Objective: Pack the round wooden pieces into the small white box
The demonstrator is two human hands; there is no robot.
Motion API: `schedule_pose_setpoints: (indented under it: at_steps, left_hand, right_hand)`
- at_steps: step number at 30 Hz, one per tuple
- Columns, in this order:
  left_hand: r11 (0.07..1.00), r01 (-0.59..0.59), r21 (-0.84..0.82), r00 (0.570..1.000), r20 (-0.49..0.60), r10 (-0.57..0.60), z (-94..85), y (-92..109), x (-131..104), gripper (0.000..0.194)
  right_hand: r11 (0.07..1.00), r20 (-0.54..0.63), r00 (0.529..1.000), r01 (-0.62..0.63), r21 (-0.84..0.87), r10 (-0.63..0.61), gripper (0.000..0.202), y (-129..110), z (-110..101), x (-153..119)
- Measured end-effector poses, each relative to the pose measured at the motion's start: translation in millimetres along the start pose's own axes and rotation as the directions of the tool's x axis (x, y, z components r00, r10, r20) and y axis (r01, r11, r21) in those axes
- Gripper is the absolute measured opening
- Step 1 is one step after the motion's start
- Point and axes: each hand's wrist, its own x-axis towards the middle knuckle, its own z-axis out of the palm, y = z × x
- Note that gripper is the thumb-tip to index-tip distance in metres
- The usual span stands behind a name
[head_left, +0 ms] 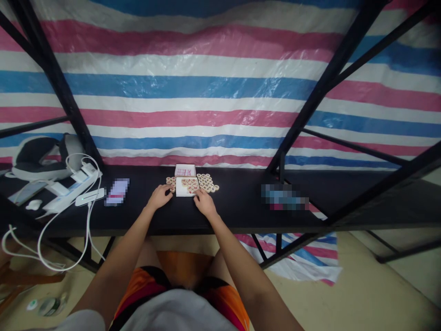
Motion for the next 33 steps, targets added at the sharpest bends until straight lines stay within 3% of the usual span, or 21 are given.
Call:
schedule_pose_setpoints:
  at_steps: [28,33]
  left_hand:
    - [1.000,-0.003,0.000,1.000,-0.020,0.003,-1.2,3.5,-0.1,0.032]
    - [0.994,0.087,0.071,0.988,-0.133,-0.077,-5.9,11.7,2.8,0.032]
  right_hand:
    - [1.000,-0.008,1.000,0.007,-0.009,-0.007,0.028,2.9,2.5,0.2]
    - [1.000,-0.003,1.000,0.000,-0.010,0.000,0.028,3.4,1.8,0.8]
